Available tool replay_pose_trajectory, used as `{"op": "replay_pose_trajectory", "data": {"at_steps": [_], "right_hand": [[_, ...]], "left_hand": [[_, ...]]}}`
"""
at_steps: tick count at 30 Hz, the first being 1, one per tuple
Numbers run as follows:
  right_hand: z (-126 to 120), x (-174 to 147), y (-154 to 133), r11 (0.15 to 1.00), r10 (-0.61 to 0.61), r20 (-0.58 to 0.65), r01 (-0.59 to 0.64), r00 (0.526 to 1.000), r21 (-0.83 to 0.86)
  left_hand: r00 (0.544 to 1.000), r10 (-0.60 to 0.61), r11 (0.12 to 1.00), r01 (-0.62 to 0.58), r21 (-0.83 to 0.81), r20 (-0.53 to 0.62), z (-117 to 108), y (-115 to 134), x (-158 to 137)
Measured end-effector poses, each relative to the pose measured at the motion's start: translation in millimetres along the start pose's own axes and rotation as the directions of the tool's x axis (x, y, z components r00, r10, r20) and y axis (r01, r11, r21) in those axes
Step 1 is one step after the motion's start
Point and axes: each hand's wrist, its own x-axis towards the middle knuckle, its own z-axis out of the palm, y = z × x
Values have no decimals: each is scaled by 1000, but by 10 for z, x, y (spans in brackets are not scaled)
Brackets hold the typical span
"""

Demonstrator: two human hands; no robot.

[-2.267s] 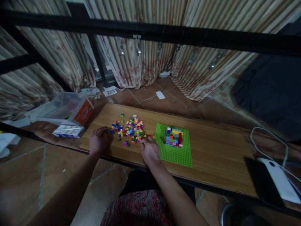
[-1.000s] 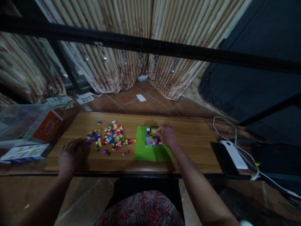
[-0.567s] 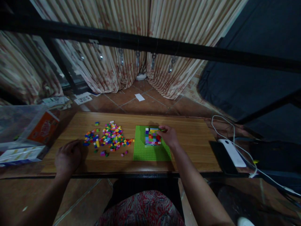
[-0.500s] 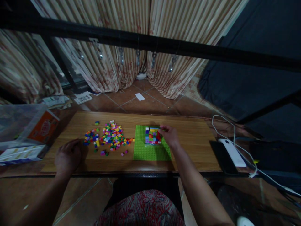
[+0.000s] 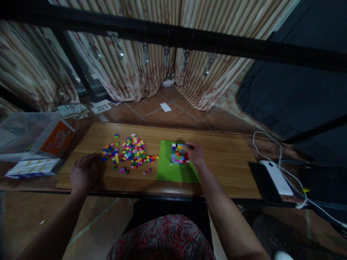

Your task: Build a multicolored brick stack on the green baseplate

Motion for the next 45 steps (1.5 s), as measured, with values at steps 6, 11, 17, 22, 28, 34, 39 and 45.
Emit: {"op": "replay_pose_trajectory", "data": {"at_steps": [6, 11, 17, 22, 28, 34, 39, 45], "right_hand": [[0, -7, 9, 1000, -2, -11, 2, 1000, -11], [3, -10, -7, 999, -22, -28, 22, 999, -24], [9, -47, -93, 993, 62, -12, -61, 998, 106], [-110, -130, -144, 958, 138, -32, -125, 990, 259], [-178, -299, -263, 956, 63, -267, 19, 962, 291], [172, -805, -323, 972, -220, -89, 226, 971, 65], [549, -1170, -276, 913, -362, 212, 391, 908, -115], [949, -1145, -327, 794, -444, 411, 563, 796, -232]], "left_hand": [[1000, -28, 999, 28, -37, 10, 6, 2, -11], [999, -38, 999, 38, -34, 14, 17, 6, -16], [998, -59, 998, 59, -29, 1, 14, 23, -16], [999, -48, 999, 48, -23, -6, 22, 16, -24], [999, -23, 999, 23, -29, -26, 64, -26, -27], [999, -33, 998, 32, -56, -29, 77, -25, -38], [999, -41, 999, 40, -34, -23, 61, -4, -49], [998, -54, 998, 53, -30, -21, 63, 3, -63]]}}
